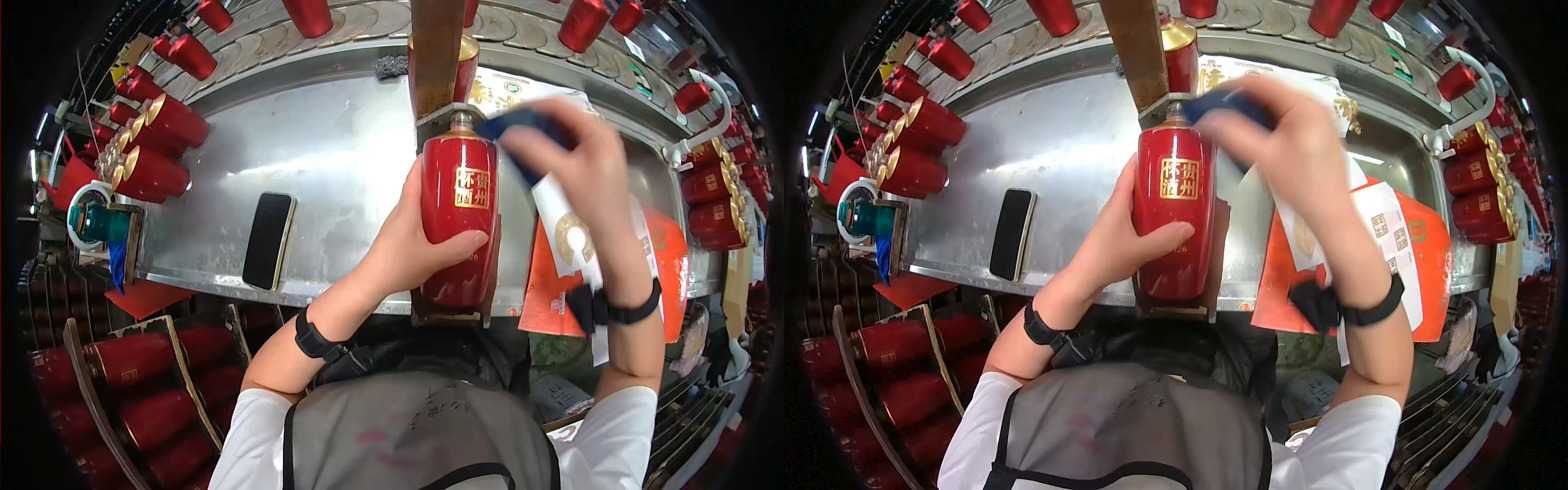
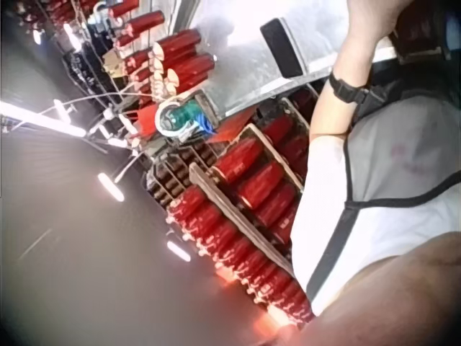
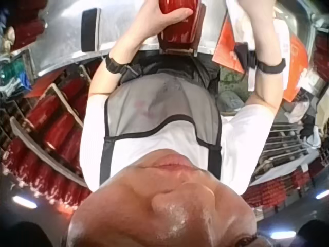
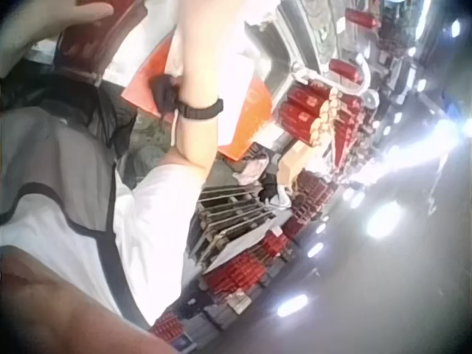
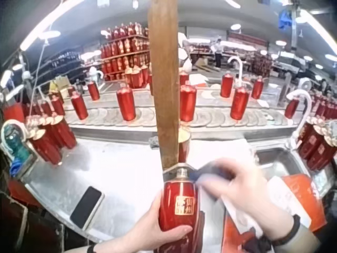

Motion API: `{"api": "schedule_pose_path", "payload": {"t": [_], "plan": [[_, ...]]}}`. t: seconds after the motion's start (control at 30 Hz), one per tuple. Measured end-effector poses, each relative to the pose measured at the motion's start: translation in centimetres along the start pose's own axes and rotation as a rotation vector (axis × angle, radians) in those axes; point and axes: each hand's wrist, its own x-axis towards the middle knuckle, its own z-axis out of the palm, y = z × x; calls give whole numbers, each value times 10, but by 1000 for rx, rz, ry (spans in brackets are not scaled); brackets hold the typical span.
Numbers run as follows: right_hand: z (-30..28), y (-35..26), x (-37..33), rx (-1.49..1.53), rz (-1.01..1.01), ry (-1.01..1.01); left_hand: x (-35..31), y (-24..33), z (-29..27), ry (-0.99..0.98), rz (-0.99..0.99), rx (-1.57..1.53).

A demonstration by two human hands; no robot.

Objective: The worker attaches labels and decorative gold wraps to red bottles on an assembly line conveyor.

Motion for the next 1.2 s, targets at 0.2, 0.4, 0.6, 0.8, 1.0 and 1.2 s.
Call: {"api": "schedule_pose_path", "payload": {"t": [0.2, 0.4, 0.6, 0.8, 1.0, 1.2], "plan": [[1, -21, 6, -9, -57, -174, -4, -3, -3, 25, -59, -7], [11, -1, -2, -322, -496, 77, 0, 9, -6, -25, -114, -146], [26, -17, -76, -96, -448, -369, -21, -17, -58, -221, 16, 64], [16, 3, -7, -474, -687, -137, -23, -8, -54, 105, 44, -161], [18, -3, 24, -307, -514, -93, -18, 2, -61, 340, 34, -104], [15, 3, 36, -383, -594, -80, -8, 6, -66, 268, 5, -75]]}}
